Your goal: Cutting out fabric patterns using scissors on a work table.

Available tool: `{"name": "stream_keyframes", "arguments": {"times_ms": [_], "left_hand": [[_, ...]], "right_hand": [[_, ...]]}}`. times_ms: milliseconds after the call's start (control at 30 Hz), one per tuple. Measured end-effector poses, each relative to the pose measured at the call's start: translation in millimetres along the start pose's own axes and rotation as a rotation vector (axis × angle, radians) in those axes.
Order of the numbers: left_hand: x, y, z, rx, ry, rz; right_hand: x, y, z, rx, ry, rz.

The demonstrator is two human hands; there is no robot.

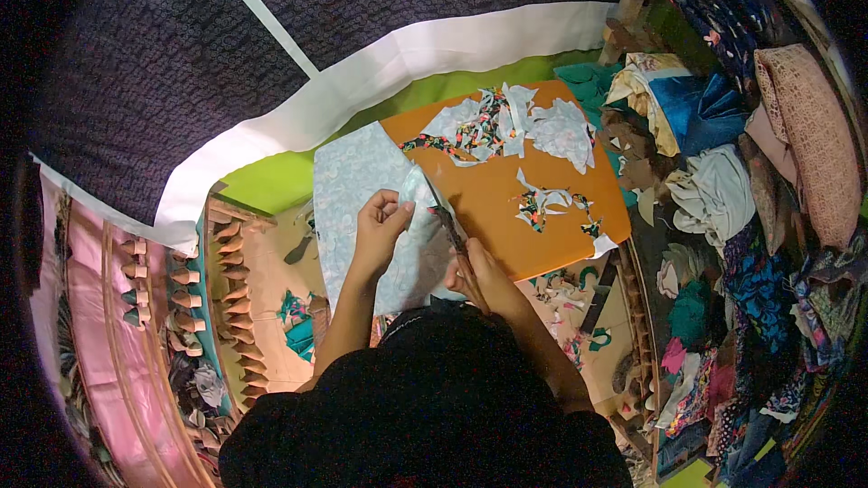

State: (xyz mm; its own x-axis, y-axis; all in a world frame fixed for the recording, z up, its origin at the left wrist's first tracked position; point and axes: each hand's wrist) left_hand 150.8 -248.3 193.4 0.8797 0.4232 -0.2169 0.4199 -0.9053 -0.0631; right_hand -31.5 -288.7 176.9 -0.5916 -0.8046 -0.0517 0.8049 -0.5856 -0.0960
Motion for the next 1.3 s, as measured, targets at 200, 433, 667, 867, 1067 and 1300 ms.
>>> {"name": "stream_keyframes", "arguments": {"times_ms": [200,433,667,867,1067,1300], "left_hand": [[-15,-6,-4,0.053,-0.006,-0.055],[-18,-12,4,-0.046,0.056,-0.171],[-23,-16,11,-0.047,0.124,-0.188],[-24,-18,15,-0.004,0.044,-0.153],[-23,-19,18,0.003,0.016,-0.145],[-20,-20,13,0.055,-0.032,-0.148]], "right_hand": [[1,-2,-1,-0.187,0.382,0.064],[-5,2,-4,-0.313,0.640,0.063],[-6,2,-24,0.091,-0.143,0.083],[-1,0,-32,0.004,0.281,0.158],[0,3,-48,-0.200,0.182,0.066],[1,-2,-28,-0.174,0.021,0.117]]}}
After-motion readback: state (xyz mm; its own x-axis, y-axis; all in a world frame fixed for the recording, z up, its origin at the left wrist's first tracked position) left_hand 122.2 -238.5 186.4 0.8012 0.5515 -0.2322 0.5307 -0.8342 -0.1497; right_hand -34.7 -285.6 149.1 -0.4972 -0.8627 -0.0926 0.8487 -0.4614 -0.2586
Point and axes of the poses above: each hand's wrist, its own y-axis towards the middle knuckle, its own x-axis out of the back of the hand, z = x × y, and after that the axes turned 2 degrees about z, right-handed
